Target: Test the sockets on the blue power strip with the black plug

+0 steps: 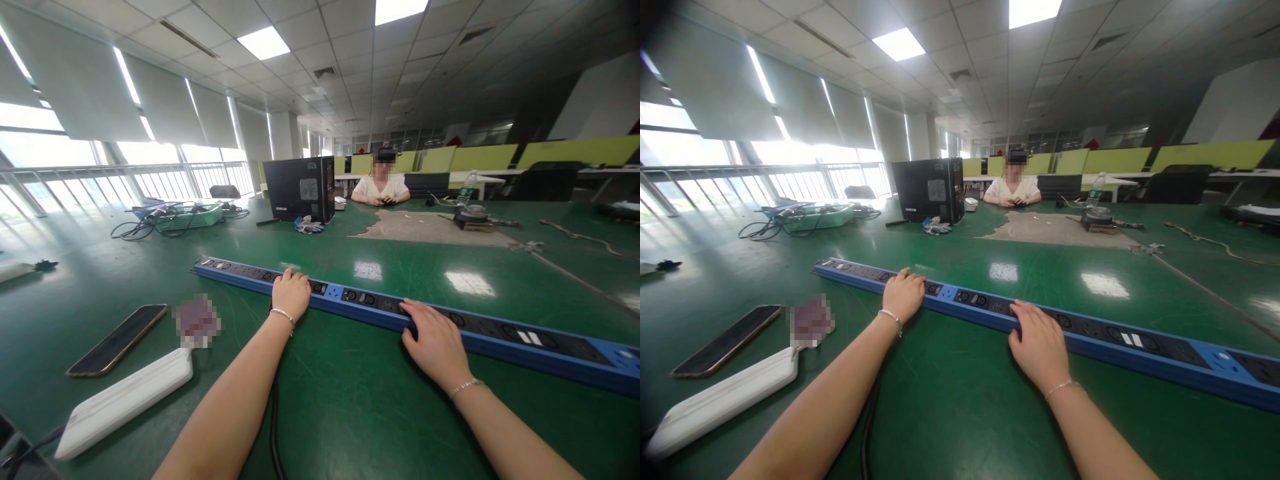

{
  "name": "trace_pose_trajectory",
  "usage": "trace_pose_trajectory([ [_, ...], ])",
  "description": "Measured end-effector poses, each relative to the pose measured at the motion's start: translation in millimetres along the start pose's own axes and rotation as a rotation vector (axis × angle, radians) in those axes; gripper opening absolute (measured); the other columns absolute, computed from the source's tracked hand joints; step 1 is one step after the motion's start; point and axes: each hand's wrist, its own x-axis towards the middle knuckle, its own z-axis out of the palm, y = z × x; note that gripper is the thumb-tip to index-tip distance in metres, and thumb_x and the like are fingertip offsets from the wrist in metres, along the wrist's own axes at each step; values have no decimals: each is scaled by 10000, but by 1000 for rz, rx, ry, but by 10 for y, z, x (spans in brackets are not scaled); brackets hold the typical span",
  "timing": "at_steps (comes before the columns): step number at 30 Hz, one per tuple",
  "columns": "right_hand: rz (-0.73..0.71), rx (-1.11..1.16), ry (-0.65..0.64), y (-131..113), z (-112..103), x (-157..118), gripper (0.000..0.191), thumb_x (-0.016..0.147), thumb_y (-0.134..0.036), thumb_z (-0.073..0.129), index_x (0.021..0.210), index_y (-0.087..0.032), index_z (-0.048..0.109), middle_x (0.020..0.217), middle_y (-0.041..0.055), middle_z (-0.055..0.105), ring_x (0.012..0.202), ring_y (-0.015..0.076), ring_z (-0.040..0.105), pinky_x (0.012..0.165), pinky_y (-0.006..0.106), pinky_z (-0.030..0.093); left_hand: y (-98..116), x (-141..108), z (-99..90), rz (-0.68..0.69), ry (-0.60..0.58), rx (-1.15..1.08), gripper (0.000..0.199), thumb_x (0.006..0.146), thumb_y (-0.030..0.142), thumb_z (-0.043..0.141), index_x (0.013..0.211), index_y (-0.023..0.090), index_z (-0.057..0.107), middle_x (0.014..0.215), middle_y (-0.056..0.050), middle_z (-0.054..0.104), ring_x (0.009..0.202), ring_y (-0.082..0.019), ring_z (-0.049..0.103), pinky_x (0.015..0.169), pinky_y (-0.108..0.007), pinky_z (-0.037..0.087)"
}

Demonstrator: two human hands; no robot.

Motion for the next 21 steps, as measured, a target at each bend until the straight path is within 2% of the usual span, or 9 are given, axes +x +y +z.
trace_pose_trajectory([
  [21, 4, 8, 9, -9, -3, -1, 416, 728, -176, 445, 1126, -216, 558, 1204, 49, 587, 1113, 233, 517, 936, 418, 376, -5, -1, 7, 7, 17, -4, 359, 878, 287, 322, 1015, 229, 649, 1071, -61, 664, 1199, -252, 420, 897, -423, 368],
])
